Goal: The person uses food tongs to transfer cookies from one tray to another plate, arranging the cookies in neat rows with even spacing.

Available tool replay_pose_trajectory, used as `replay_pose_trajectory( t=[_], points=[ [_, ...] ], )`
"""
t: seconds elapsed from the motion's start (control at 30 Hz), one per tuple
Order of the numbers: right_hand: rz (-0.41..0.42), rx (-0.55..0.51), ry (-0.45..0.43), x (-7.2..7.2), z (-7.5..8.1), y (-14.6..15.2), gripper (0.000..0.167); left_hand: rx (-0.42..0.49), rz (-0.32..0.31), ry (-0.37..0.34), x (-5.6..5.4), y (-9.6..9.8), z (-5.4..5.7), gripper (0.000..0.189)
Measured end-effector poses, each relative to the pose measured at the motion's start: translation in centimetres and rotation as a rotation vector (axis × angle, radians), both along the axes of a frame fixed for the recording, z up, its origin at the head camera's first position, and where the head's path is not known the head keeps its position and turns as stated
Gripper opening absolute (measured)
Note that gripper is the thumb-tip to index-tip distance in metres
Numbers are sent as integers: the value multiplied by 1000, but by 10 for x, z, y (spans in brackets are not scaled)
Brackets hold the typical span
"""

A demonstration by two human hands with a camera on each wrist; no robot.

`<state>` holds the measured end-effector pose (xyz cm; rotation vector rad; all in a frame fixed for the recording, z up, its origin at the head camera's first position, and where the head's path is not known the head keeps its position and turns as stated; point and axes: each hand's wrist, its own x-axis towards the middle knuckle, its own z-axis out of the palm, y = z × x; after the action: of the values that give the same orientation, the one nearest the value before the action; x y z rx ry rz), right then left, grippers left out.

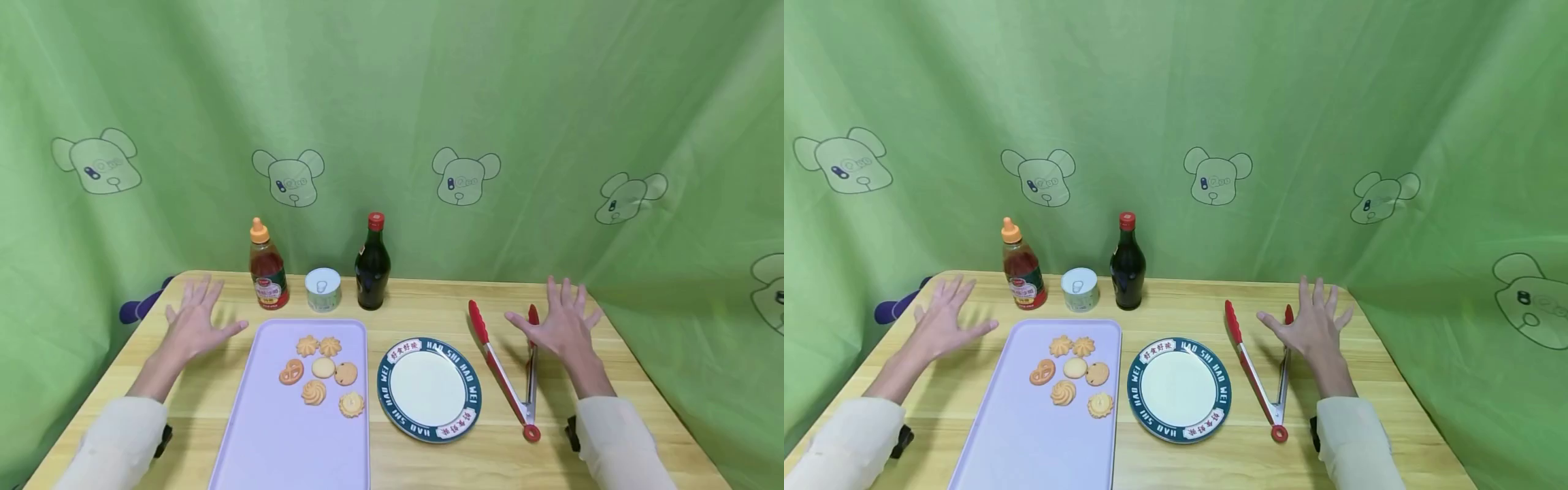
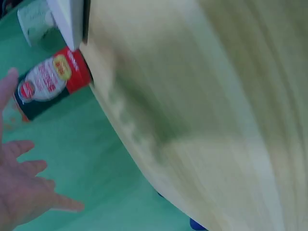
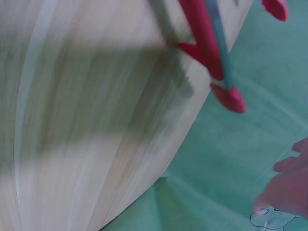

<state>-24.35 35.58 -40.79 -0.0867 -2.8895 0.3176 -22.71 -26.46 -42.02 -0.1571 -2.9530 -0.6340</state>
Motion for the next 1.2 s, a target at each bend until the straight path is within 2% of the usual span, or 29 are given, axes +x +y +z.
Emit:
replay_pose_trajectory(
  t=[0.1,0.3,0.43,0.67,0.8,0.97,1.2],
  points=[
    [-17,-81,-42,5,2,-5,116,13,-46,-55,3,6,-4,98],
    [-59,-302,-126,13,4,-14,121,113,-125,-129,8,14,-10,95],
    [-90,-385,-184,16,5,-20,125,168,-139,-165,11,16,-11,95],
    [-146,-388,-312,25,2,-30,132,282,-155,-253,13,20,-16,94],
    [-176,-348,-365,30,-3,-35,135,301,-162,-291,14,23,-21,90],
    [-201,-308,-393,37,-9,-43,139,328,-143,-321,15,27,-24,85],
    [-205,-280,-423,45,-22,-49,140,330,-122,-327,16,31,-30,79]
  ],
)
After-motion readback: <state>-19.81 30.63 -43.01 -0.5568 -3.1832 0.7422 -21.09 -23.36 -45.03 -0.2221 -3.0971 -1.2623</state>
